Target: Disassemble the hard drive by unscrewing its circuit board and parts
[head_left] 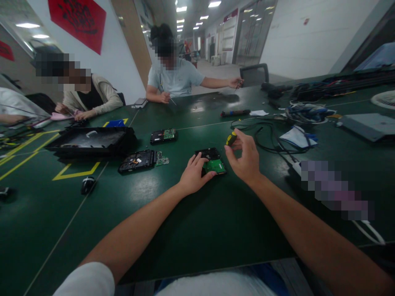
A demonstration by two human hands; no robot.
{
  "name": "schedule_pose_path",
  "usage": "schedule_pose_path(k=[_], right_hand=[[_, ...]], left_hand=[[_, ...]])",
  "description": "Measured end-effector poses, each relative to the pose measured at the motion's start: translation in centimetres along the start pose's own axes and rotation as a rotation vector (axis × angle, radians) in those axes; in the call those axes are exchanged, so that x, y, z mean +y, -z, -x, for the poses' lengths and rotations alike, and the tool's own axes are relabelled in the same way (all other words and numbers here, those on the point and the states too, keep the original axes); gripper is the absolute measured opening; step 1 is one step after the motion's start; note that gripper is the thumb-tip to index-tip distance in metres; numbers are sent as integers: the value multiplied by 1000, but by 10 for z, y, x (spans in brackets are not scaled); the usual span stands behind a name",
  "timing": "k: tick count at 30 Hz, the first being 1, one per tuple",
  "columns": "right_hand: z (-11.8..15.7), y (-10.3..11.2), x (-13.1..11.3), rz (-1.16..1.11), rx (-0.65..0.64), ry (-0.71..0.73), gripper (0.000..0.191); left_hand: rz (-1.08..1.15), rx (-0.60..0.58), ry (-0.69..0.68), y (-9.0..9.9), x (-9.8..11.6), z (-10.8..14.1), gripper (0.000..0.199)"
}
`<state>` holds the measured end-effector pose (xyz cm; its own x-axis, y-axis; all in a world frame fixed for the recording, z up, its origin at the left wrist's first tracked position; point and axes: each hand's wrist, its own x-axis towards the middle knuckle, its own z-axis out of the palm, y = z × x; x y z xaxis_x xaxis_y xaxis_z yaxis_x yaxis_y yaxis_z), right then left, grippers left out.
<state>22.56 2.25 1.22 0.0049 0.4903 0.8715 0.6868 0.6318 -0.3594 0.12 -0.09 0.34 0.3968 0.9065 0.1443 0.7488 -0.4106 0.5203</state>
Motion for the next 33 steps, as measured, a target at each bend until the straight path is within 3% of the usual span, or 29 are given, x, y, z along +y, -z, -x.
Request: schedule_pose_path(k=[23,30,33], right_hand=[[0,-2,-2,7,22,-9,56],[-5,7,-9,30,165,-22,54],[-18,14,-23,2,120,-5,45]], left_hand=[[-60,-9,-19,0,1,1,61],[-57,-14,-8,1,3,1,62],[-70,2,-19,0,1,0,62]])
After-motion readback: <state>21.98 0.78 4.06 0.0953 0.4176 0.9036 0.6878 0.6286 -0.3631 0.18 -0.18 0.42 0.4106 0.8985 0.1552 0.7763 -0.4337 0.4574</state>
